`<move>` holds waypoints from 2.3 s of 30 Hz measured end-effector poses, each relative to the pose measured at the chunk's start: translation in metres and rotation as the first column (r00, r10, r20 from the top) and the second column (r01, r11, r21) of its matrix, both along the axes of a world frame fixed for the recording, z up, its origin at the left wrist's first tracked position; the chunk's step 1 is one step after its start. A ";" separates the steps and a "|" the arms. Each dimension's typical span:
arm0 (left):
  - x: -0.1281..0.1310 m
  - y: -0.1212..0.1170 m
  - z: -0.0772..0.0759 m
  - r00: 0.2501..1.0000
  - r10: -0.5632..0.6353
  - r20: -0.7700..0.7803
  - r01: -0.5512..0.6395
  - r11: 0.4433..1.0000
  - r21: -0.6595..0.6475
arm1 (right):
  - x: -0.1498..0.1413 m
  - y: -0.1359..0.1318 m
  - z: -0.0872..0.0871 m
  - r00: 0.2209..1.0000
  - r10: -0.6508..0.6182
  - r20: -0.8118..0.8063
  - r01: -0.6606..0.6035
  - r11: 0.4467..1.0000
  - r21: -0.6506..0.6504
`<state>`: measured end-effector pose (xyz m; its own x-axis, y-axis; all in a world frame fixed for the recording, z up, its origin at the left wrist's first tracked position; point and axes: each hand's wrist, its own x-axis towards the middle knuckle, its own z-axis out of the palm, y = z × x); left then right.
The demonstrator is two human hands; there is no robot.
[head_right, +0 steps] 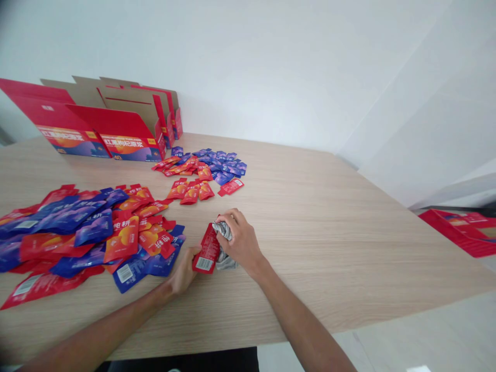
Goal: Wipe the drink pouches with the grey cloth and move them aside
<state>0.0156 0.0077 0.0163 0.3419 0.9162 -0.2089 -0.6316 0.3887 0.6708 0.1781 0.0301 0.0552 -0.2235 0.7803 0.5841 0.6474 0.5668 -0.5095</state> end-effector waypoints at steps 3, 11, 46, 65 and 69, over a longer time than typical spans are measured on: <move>-0.001 0.004 -0.001 0.999 0.037 -0.014 -0.037 0.999 -0.018 | -0.002 -0.003 0.001 0.982 0.153 0.109 -0.151 0.988 -0.026; -0.009 0.009 -0.010 0.996 0.092 0.009 -0.090 0.991 -0.097 | -0.010 -0.010 0.000 0.913 0.318 0.256 -0.326 0.945 -0.013; -0.005 0.009 0.017 0.963 -0.123 0.239 0.173 0.964 -0.203 | 0.011 0.001 0.009 0.986 -0.158 -0.063 0.160 0.986 0.039; -0.010 0.012 0.018 0.935 -0.162 0.317 0.233 0.951 -0.204 | 0.018 0.000 0.024 0.976 -0.125 -0.178 0.160 0.967 0.200; -0.004 0.011 0.012 0.967 -0.177 0.182 0.219 0.944 -0.248 | 0.021 -0.003 0.023 0.997 -0.010 -0.076 0.024 0.982 0.187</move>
